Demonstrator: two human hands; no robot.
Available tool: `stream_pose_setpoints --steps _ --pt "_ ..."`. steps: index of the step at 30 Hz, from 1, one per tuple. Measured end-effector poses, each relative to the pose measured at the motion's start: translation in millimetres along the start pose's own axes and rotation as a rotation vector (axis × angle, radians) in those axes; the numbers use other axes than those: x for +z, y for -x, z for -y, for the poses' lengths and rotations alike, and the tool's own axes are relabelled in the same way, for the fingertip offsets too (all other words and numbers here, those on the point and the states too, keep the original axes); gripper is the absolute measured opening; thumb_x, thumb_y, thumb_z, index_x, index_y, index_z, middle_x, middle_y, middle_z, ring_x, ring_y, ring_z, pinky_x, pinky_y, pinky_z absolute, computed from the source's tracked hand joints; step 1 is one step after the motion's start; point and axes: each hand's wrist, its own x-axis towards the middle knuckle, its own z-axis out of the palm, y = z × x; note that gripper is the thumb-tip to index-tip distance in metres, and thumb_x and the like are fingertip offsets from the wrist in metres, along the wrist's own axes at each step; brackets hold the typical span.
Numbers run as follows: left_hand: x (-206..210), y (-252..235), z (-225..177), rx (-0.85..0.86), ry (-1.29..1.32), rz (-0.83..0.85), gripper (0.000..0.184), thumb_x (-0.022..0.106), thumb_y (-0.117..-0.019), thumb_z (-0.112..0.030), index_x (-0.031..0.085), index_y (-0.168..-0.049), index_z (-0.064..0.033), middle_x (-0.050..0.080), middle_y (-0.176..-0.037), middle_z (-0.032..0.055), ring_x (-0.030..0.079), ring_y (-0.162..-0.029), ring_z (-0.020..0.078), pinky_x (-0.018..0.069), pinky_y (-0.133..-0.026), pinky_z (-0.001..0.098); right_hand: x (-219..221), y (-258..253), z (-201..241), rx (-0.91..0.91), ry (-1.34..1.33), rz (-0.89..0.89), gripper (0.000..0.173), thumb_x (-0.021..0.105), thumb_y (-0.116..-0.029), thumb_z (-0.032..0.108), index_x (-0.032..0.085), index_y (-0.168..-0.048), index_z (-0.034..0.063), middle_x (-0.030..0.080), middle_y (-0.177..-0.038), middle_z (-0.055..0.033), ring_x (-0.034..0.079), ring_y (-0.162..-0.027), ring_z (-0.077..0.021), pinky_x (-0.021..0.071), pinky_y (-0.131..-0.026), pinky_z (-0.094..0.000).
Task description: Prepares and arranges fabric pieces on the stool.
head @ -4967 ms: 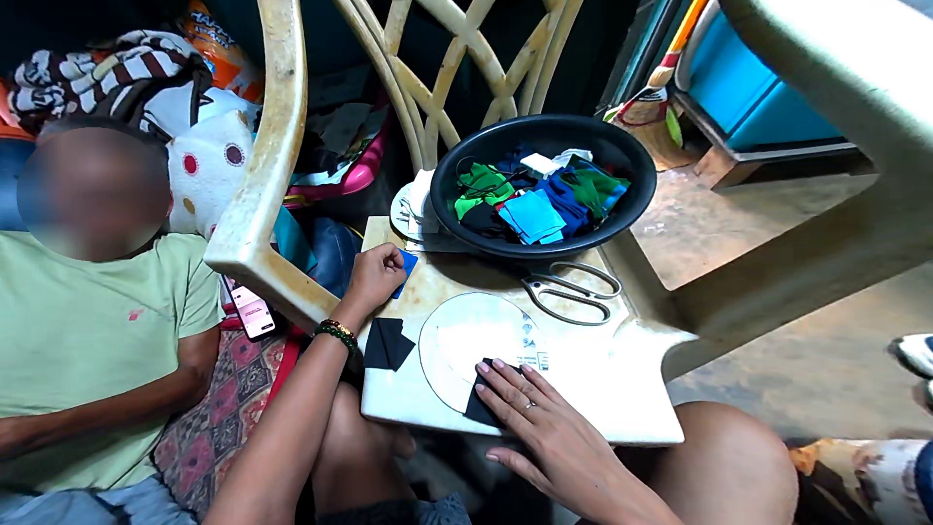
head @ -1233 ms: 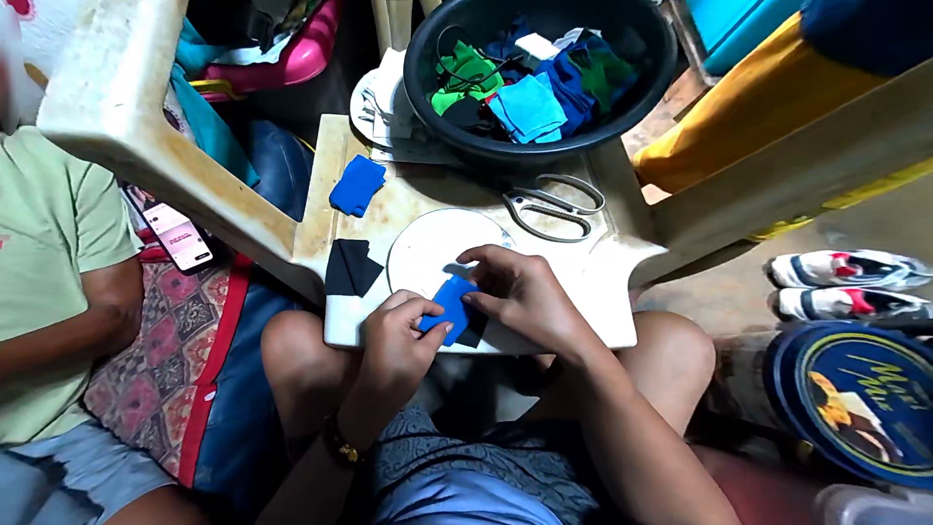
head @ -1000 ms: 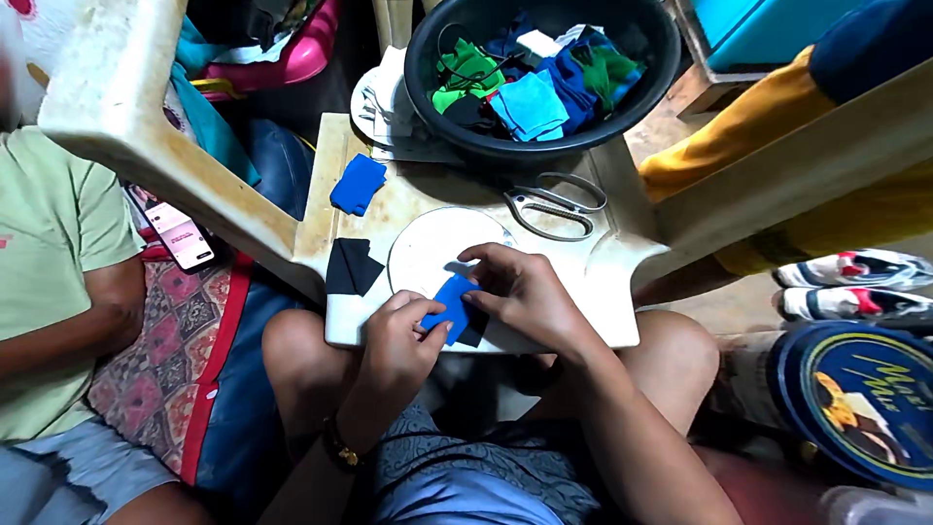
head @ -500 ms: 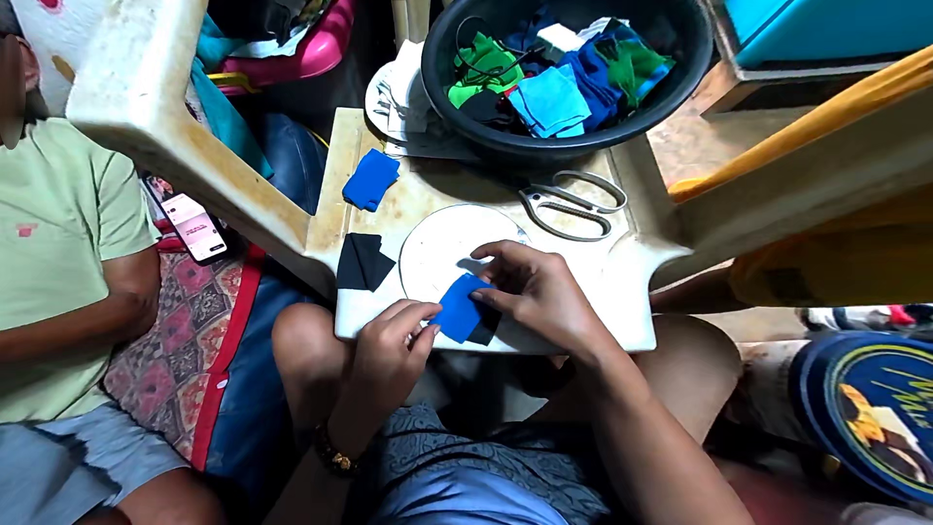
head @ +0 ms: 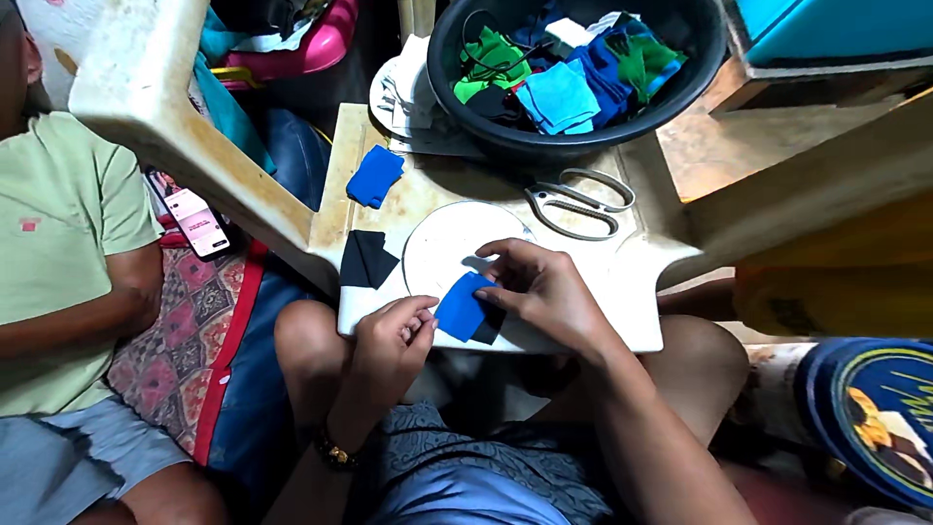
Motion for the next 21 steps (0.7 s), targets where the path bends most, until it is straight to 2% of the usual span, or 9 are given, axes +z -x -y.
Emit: stream_pose_setpoints --steps 8,11,14,17,21 --pt "-2.3 -2.7 -1.6 -0.047 0.016 0.002 0.019 0.062 -0.09 -0.006 0.074 -0.101 0.0043 0.069 -0.077 0.0041 0.058 -0.064 -0.0047 0.0477 -0.061 0.0086 0.0 0.2 -0.8 -0.002 -0.019 0.002 0.039 0.076 -0.0802 -0.003 0.066 -0.118 -0.0001 0.066 -0.079 -0.0004 0.06 -0.064 -0.0009 0.0518 -0.06 -0.0154" --pt "-0.8 -4.0 0.4 -0.028 0.001 -0.012 0.018 0.062 -0.0936 -0.006 0.075 -0.103 0.0028 0.066 -0.086 0.0068 0.056 -0.066 -0.0026 0.0475 -0.06 0.0094 0.9 0.4 -0.8 0.001 -0.02 -0.003 0.039 0.076 -0.0801 -0.003 0.066 -0.117 -0.0002 0.066 -0.078 -0.0007 0.06 -0.063 -0.0014 0.0518 -0.06 -0.0157" --pt "1.4 -3.7 1.9 0.004 -0.049 0.02 0.018 0.064 -0.0946 -0.01 0.079 -0.102 -0.0033 0.066 -0.094 0.0067 0.055 -0.07 0.0001 0.0465 -0.063 0.0122 0.7 0.3 0.0 0.006 -0.022 0.001 0.039 0.077 -0.0798 -0.004 0.066 -0.117 -0.0006 0.066 -0.078 -0.0006 0.06 -0.063 -0.001 0.0519 -0.06 -0.0157" --pt "2.0 -2.6 0.8 -0.006 -0.09 0.054 0.017 0.066 -0.0943 -0.013 0.08 -0.102 -0.0068 0.069 -0.096 0.0058 0.059 -0.073 0.003 0.0494 -0.067 0.0159 0.7 0.2 0.5 0.017 -0.028 0.0 0.04 0.077 -0.0798 -0.004 0.066 -0.118 -0.0003 0.066 -0.078 -0.0006 0.06 -0.064 -0.0014 0.0522 -0.061 -0.0159" --pt "2.3 -1.6 0.1 0.003 -0.102 0.058 0.017 0.067 -0.0934 -0.012 0.08 -0.101 -0.0059 0.07 -0.094 0.0067 0.06 -0.072 0.0044 0.0503 -0.067 0.0168 0.8 0.0 -0.1 0.007 -0.018 -0.005 0.04 0.078 -0.0798 -0.003 0.066 -0.117 -0.0004 0.066 -0.079 -0.0012 0.061 -0.064 -0.0022 0.0526 -0.06 -0.0165"
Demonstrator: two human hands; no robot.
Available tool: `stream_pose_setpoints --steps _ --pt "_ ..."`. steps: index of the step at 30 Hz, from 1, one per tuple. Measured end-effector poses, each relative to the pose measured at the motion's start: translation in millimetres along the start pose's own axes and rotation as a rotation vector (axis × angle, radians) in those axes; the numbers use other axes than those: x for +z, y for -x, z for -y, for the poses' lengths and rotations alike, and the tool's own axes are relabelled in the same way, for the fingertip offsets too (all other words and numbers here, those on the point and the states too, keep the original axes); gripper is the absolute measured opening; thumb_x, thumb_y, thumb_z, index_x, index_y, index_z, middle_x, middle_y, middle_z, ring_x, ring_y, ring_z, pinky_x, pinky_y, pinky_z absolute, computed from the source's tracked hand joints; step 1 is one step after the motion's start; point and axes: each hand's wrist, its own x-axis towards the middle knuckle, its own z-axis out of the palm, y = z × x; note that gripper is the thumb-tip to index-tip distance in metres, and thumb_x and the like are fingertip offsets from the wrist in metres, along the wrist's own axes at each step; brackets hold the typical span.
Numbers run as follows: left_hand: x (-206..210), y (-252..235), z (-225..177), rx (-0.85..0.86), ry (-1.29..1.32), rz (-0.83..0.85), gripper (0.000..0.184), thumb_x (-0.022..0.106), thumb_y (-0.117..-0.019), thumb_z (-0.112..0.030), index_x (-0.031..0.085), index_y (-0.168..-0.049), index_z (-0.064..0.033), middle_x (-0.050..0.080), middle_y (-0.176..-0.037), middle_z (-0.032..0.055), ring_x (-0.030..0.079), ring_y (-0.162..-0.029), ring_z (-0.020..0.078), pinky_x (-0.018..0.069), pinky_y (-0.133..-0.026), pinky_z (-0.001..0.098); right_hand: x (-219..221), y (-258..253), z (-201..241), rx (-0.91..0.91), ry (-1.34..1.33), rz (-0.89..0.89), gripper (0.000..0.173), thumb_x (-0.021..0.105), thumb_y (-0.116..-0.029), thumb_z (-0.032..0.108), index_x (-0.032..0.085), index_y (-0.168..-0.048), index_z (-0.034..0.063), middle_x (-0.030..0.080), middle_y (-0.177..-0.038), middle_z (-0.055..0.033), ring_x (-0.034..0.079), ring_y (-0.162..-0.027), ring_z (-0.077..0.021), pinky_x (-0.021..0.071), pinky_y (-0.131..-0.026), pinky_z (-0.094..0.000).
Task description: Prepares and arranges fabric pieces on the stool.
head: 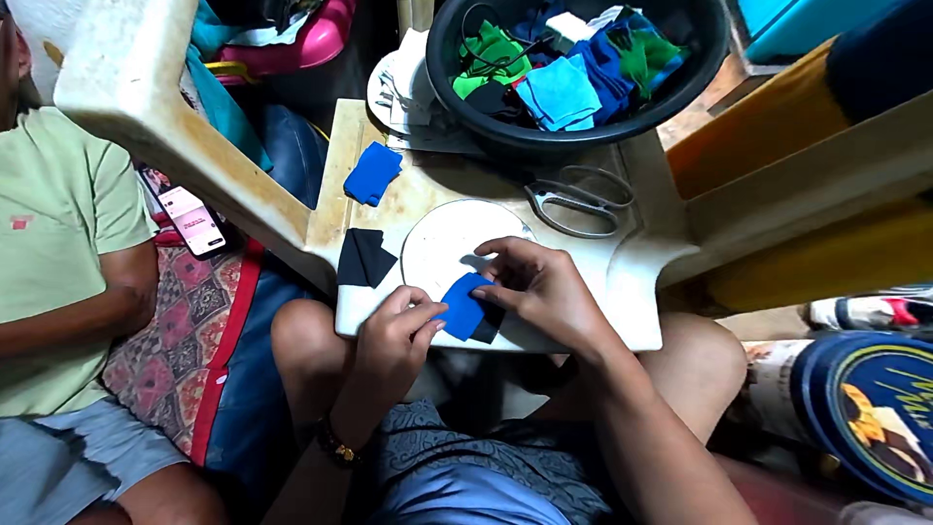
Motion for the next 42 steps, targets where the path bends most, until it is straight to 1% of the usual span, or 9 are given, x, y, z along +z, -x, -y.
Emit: stream_pose_setpoints --steps 5,9,18,24,27,31,35,38,42 --pt "-2 0 -2 0.003 -0.026 0.052 0.019 0.063 -0.0962 -0.012 0.081 -0.102 -0.0086 0.071 -0.098 0.0087 0.066 -0.077 0.0108 0.056 -0.071 0.0262 1 0 0 -0.001 0.014 -0.003 0.039 0.078 -0.08 -0.003 0.066 -0.117 -0.0002 0.066 -0.078 -0.0007 0.06 -0.063 -0.0021 0.0516 -0.059 -0.0165" --pt "0 0 -6 0.031 -0.097 0.053 0.025 0.058 -0.0927 -0.008 0.081 -0.099 -0.0099 0.07 -0.098 0.0097 0.064 -0.07 0.012 0.0551 -0.063 0.0279 1 0 -1 -0.016 0.016 -0.005 0.038 0.076 -0.0805 -0.003 0.066 -0.117 -0.0004 0.066 -0.077 -0.0005 0.059 -0.062 -0.0016 0.0511 -0.059 -0.0159" --pt "13 1 -10 0.042 -0.158 -0.08 0.017 0.078 -0.0846 -0.023 0.08 -0.092 -0.0078 0.069 -0.091 0.0093 0.06 -0.068 0.0125 0.0496 -0.06 0.0241 5 0 -2 -0.032 0.042 -0.043 0.035 0.074 -0.082 -0.002 0.067 -0.117 -0.002 0.066 -0.079 -0.0025 0.06 -0.065 -0.0015 0.051 -0.061 -0.016" --pt "14 0 -10 0.049 -0.171 -0.091 0.017 0.079 -0.0828 -0.022 0.08 -0.091 -0.0077 0.069 -0.091 0.01 0.062 -0.067 0.0132 0.0504 -0.059 0.0243 14 3 0 -0.289 0.311 -0.239 0.02 0.068 -0.08 -0.003 0.073 -0.099 -0.0038 0.066 -0.095 -0.0164 0.064 -0.077 -0.0206 0.0547 -0.069 -0.0309" --pt "15 1 -9 0.063 -0.172 -0.103 0.016 0.079 -0.0818 -0.021 0.079 -0.089 -0.0069 0.07 -0.091 0.0113 0.063 -0.066 0.0155 0.0519 -0.057 0.0266 13 10 9 -0.344 0.264 -0.121 0.012 0.065 -0.0844 0.0 0.075 -0.09 -0.0017 0.07 -0.095 -0.0142 0.068 -0.082 -0.0154 0.0565 -0.076 -0.0232" --pt "11 0 -11 0.059 -0.141 -0.102 0.015 0.081 -0.0812 -0.018 0.079 -0.089 -0.0056 0.071 -0.092 0.0125 0.066 -0.068 0.0188 0.0545 -0.058 0.0302 15 8 13 -0.32 0.272 0.066 0.014 0.067 -0.0808 0.0 0.076 -0.091 -0.0019 0.07 -0.099 -0.0169 0.069 -0.09 -0.0229 0.0563 -0.083 -0.028" --pt "5 0 -11 0.051 -0.063 -0.063 0.014 0.079 -0.0831 -0.016 0.079 -0.091 -0.0044 0.07 -0.093 0.0125 0.065 -0.069 0.0157 0.0546 -0.06 0.0271 17 7 10 -0.323 0.3 0.08 0.017 0.072 -0.0783 0.007 0.076 -0.092 -0.0014 0.069 -0.099 -0.0175 0.068 -0.089 -0.0244 0.0562 -0.081 -0.0288" --pt "-8 -8 -1 0.045 -0.007 -0.19 0.013 0.077 -0.0831 -0.01 0.077 -0.089 0.0021 0.07 -0.089 0.0147 0.06 -0.064 0.0093 0.0496 -0.058 0.019 18 8 10 -0.325 0.296 0.071 0.022 0.076 -0.0762 0.012 0.076 -0.094 -0.0019 0.068 -0.099 -0.0182 0.067 -0.089 -0.0242 0.0559 -0.079 -0.0288" --pt "-32 -25 5 -0.183 -0.204 -0.358 0.033 0.085 -0.0765 -0.017 0.073 -0.1 0.0028 0.068 -0.101 0.0179 0.062 -0.08 0.0166 0.0503 -0.069 0.0257 18 9 10 -0.319 0.304 0.067 0.025 0.078 -0.0749 0.014 0.077 -0.094 -0.0019 0.068 -0.1 -0.0183 0.067 -0.088 -0.0239 0.0557 -0.078 -0.0285"
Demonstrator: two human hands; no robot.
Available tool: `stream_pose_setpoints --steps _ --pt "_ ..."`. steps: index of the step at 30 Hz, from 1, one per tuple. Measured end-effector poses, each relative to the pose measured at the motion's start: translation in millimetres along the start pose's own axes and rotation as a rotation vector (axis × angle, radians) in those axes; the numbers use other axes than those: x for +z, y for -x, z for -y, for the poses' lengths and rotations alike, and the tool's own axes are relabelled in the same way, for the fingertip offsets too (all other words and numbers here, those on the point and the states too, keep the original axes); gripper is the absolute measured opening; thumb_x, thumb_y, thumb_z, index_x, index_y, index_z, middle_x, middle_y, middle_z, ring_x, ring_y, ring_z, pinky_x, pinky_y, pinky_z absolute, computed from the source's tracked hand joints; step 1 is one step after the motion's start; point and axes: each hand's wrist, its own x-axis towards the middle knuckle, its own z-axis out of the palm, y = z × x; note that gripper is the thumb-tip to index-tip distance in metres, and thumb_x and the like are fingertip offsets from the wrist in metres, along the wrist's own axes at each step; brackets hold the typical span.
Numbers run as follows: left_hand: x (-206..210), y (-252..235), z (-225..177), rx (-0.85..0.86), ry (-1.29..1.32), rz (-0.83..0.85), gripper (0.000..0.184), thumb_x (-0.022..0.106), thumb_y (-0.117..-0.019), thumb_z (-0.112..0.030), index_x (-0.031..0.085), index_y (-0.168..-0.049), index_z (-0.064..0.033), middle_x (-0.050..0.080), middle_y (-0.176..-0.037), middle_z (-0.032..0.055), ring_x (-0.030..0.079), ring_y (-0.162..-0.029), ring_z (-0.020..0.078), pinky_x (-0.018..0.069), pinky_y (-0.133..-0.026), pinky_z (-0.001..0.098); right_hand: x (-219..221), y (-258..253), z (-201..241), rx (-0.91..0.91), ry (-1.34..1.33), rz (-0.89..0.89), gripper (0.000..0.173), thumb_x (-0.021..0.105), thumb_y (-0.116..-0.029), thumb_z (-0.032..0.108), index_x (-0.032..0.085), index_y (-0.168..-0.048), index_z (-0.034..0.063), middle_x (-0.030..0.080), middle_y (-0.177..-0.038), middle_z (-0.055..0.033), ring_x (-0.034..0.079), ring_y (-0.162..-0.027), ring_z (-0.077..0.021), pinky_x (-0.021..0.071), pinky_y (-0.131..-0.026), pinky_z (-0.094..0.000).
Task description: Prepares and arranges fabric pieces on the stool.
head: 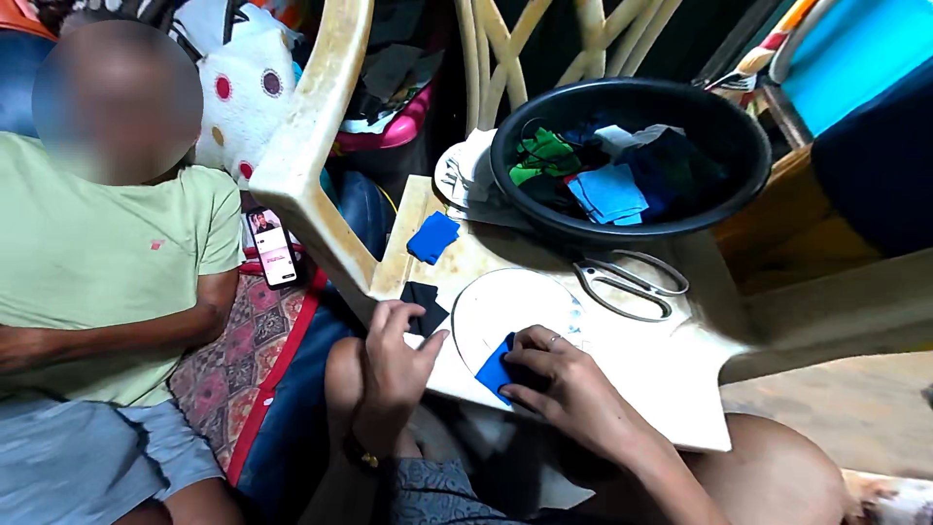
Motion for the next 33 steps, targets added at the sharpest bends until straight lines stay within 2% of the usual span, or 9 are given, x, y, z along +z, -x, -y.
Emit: stream_pose_setpoints --steps 2,5,8,11,15,17,21,26,33 --pt "-4 -10 0 -0.092 -0.072 0.06 0.04 0.086 -0.0778 -0.022 0.072 -0.104 0.0045 0.067 -0.104 0.0195 0.064 -0.088 0.0222 0.0524 -0.076 0.0324 0 0 1 0.008 -0.002 0.002 0.025 0.078 -0.0746 0.013 0.077 -0.094 -0.0021 0.068 -0.1 -0.0184 0.066 -0.088 -0.024 0.0555 -0.077 -0.0289" --pt "-4 -15 -2 -0.119 -0.106 0.127 0.028 0.081 -0.0832 -0.018 0.074 -0.099 0.0048 0.069 -0.1 0.0185 0.064 -0.085 0.0225 0.0527 -0.076 0.0327 0 -1 1 0.009 0.001 0.006 0.025 0.079 -0.0742 0.013 0.077 -0.094 -0.0026 0.068 -0.1 -0.0189 0.067 -0.088 -0.0252 0.0561 -0.078 -0.0305" --pt "2 -13 3 -0.069 -0.117 0.087 0.012 0.073 -0.0869 -0.008 0.075 -0.089 0.003 0.07 -0.093 0.017 0.065 -0.079 0.0177 0.0537 -0.072 0.0266 -1 -1 1 0.005 0.011 0.005 0.025 0.078 -0.0745 0.013 0.077 -0.094 -0.0023 0.068 -0.1 -0.0184 0.067 -0.088 -0.0247 0.0559 -0.078 -0.0293" --pt "3 -14 6 -0.056 -0.086 0.058 0.011 0.068 -0.089 -0.005 0.076 -0.086 0.0021 0.069 -0.09 0.0146 0.063 -0.074 0.0104 0.0509 -0.068 0.0198 0 0 1 -0.002 0.014 0.003 0.024 0.078 -0.0752 0.013 0.076 -0.093 -0.0025 0.068 -0.1 -0.0187 0.067 -0.088 -0.0241 0.0555 -0.078 -0.0285" --pt "4 -15 6 -0.065 0.175 -0.095 0.011 0.067 -0.0877 -0.005 0.074 -0.082 0.0025 0.071 -0.092 0.0098 0.06 -0.074 -0.0009 0.0477 -0.066 0.0121 -1 -1 2 0.002 0.004 -0.009 0.019 0.075 -0.0785 0.01 0.076 -0.093 -0.0026 0.068 -0.1 -0.0193 0.068 -0.088 -0.0254 0.0561 -0.079 -0.0294" --pt "1 -13 -4 -0.118 0.437 -0.086 0.007 0.065 -0.0871 0.0 0.07 -0.082 0.0027 0.07 -0.091 0.005 0.064 -0.078 -0.0029 0.0528 -0.07 0.0116 -5 -2 3 0.022 -0.025 -0.003 0.024 0.071 -0.0798 0.003 0.075 -0.102 -0.0041 0.07 -0.103 -0.0209 0.07 -0.086 -0.0274 0.058 -0.078 -0.033" --pt "0 -6 -20 -0.252 0.914 0.208 0.018 0.057 -0.0857 0.006 0.064 -0.081 -0.01 0.067 -0.079 -0.0069 0.064 -0.071 0.0 0.0554 -0.067 0.0185 -11 -1 -6 0.111 -0.153 0.039 0.033 0.06 -0.0903 0.006 0.066 -0.121 -0.0041 0.069 -0.098 -0.0134 0.066 -0.081 -0.0147 0.0557 -0.076 -0.0255" --pt "15 -2 -27 -0.227 1.124 0.507 0.021 0.054 -0.084 0.009 0.062 -0.084 -0.0105 0.07 -0.087 -0.0055 0.067 -0.081 0.0008 0.0572 -0.076 0.0204 -20 -3 -10 0.23 -0.347 0.058 0.043 0.034 -0.1081 0.023 0.066 -0.122 -0.0014 0.066 -0.094 -0.0018 0.06 -0.084 0.001 0.0503 -0.079 -0.0179" --pt "24 -3 -29 -0.266 1.017 0.626 0.018 0.053 -0.0857 0.008 0.06 -0.087 -0.008 0.067 -0.083 -0.0063 0.065 -0.076 -0.0006 0.0549 -0.073 0.0188 -21 -5 -13 0.361 -0.557 0.056 0.035 0.04 -0.1064 0.024 0.066 -0.118 0.0038 0.061 -0.086 0.0091 0.056 -0.075 0.0066 0.048 -0.072 -0.0139"
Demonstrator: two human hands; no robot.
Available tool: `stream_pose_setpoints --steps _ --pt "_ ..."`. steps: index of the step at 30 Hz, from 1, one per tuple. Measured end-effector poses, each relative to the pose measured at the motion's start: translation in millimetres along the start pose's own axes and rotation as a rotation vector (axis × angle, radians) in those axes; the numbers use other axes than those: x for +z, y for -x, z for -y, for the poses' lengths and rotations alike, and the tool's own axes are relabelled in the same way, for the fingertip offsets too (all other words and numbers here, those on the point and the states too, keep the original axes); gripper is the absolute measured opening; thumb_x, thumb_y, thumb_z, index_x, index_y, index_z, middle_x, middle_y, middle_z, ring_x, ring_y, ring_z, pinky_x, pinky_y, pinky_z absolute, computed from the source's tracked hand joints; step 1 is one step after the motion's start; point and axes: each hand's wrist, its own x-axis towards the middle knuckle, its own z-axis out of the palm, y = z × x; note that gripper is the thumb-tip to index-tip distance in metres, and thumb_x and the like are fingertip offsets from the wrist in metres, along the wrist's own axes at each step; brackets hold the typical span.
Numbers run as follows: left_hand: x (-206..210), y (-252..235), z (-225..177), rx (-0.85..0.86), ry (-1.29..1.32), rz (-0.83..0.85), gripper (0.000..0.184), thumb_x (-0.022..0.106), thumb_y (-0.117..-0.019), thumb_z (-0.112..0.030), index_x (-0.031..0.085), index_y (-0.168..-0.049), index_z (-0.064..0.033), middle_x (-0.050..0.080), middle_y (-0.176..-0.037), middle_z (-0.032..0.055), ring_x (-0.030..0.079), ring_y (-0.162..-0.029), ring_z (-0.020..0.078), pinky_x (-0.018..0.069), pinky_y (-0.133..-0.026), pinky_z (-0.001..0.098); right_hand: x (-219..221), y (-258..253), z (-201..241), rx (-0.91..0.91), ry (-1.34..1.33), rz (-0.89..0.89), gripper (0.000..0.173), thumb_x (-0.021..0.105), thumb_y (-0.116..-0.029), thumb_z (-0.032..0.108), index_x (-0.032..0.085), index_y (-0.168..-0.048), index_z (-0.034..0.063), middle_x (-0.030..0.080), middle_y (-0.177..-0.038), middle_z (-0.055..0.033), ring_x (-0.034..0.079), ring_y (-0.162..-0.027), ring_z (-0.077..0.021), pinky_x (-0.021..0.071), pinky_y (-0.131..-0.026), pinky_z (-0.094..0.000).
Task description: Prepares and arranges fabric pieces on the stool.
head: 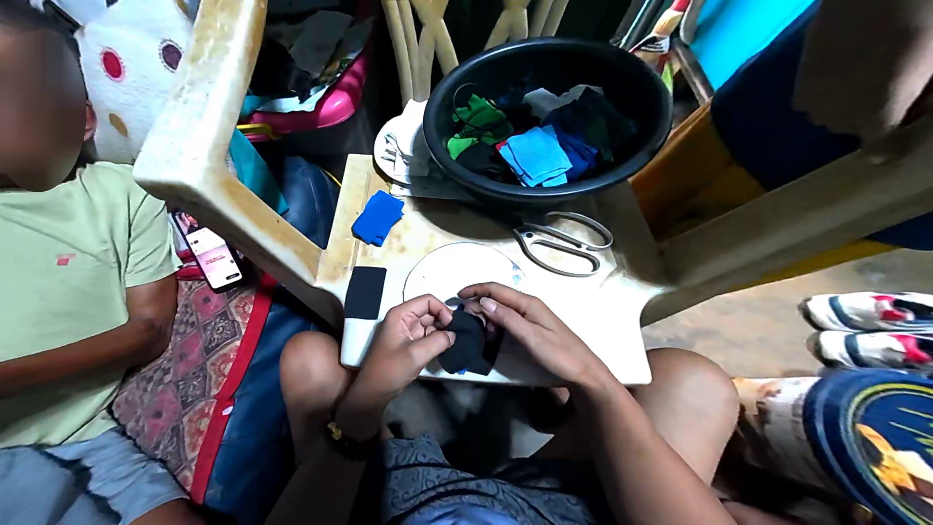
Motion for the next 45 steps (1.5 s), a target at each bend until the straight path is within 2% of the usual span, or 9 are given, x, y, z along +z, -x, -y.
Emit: stream_pose_setpoints --steps 3,7,10,12,14,21,36,40,45 --pt "2 2 -5 -0.063 -0.057 -0.034 0.017 0.053 -0.0887 0.011 0.059 -0.093 -0.0042 0.069 -0.084 -0.0039 0.067 -0.077 0.0016 0.0573 -0.075 0.0209 1 -1 0 0.012 -0.072 -0.012 0.022 0.053 -0.1006 0.014 0.064 -0.116 0.0042 0.062 -0.083 0.0104 0.057 -0.074 0.0056 0.0492 -0.072 -0.0139" --pt "0 6 -10 -0.137 -0.078 -0.075 0.021 0.059 -0.0913 0.011 0.054 -0.109 -0.0004 0.073 -0.093 0.0029 0.071 -0.085 0.0058 0.0582 -0.08 0.0237 4 0 -2 -0.037 -0.075 -0.049 0.011 0.062 -0.0916 0.004 0.065 -0.102 0.0064 0.06 -0.079 0.0108 0.057 -0.071 0.0059 0.0491 -0.069 -0.0119" --pt "-6 13 -9 -0.094 -0.163 -0.085 0.021 0.067 -0.0854 0.01 0.06 -0.102 0.0 0.069 -0.095 0.0011 0.067 -0.083 0.0018 0.0573 -0.076 0.019 6 1 -4 -0.078 -0.023 -0.089 0.007 0.062 -0.0928 0.004 0.069 -0.094 0.006 0.065 -0.085 0.0086 0.06 -0.078 0.0075 0.0514 -0.073 -0.0115" --pt "-7 18 -8 -0.081 -0.278 -0.13 0.012 0.071 -0.0837 0.006 0.067 -0.093 -0.0006 0.068 -0.088 -0.0018 0.059 -0.067 -0.0038 0.0508 -0.063 0.0131 8 1 -5 -0.11 0.029 -0.112 0.013 0.06 -0.093 0.003 0.073 -0.091 0.0035 0.067 -0.091 0.0048 0.061 -0.084 0.0064 0.0514 -0.077 -0.0113" --pt "-6 23 -6 -0.076 -0.379 -0.175 0.007 0.073 -0.0847 0.002 0.072 -0.092 0.0002 0.069 -0.087 0.0002 0.056 -0.061 -0.0041 0.0498 -0.059 0.0119 11 0 -6 -0.114 0.081 -0.135 0.017 0.058 -0.093 0.002 0.075 -0.092 0.0027 0.067 -0.093 0.0023 0.061 -0.087 0.005 0.0512 -0.077 -0.0116" --pt "-2 25 4 -0.009 -0.608 -0.27 0.012 0.074 -0.086 -0.004 0.076 -0.097 0.0 0.07 -0.098 0.0073 0.059 -0.068 -0.0011 0.0508 -0.063 0.0128 17 -2 -8 -0.12 0.185 -0.196 0.011 0.065 -0.0894 0.004 0.075 -0.091 0.0007 0.068 -0.095 -0.0035 0.063 -0.082 0.0031 0.0534 -0.073 -0.0124" --pt "6 26 13 0.124 -0.805 -0.339 0.016 0.077 -0.0819 -0.005 0.078 -0.096 0.0012 0.069 -0.094 0.0113 0.059 -0.068 0.0006 0.0482 -0.062 0.0114 21 -3 -8 -0.149 0.318 -0.224 0.012 0.065 -0.0884 0.002 0.076 -0.093 0.0007 0.069 -0.093 -0.0064 0.064 -0.081 -0.0015 0.0521 -0.071 -0.0147" --pt "-2 29 12 0.159 -0.834 -0.346 0.015 0.069 -0.0865 -0.006 0.077 -0.098 0.0001 0.07 -0.094 0.01 0.059 -0.065 -0.0003 0.0495 -0.06 0.0119 22 -3 -9 -0.149 0.323 -0.232 0.011 0.066 -0.0887 0.002 0.076 -0.092 0.001 0.069 -0.093 -0.0067 0.064 -0.081 -0.002 0.0526 -0.073 -0.0155" --pt "-16 31 13 0.228 -0.873 -0.373 0.019 0.059 -0.0904 -0.005 0.076 -0.096 0.0002 0.071 -0.081 0.0058 0.057 -0.061 -0.0014 0.0474 -0.058 0.013 22 -3 -11 -0.169 0.343 -0.235 0.01 0.068 -0.0882 0.003 0.077 -0.093 0.0013 0.07 -0.093 -0.0072 0.065 -0.082 -0.0033 0.0531 -0.074 -0.017"
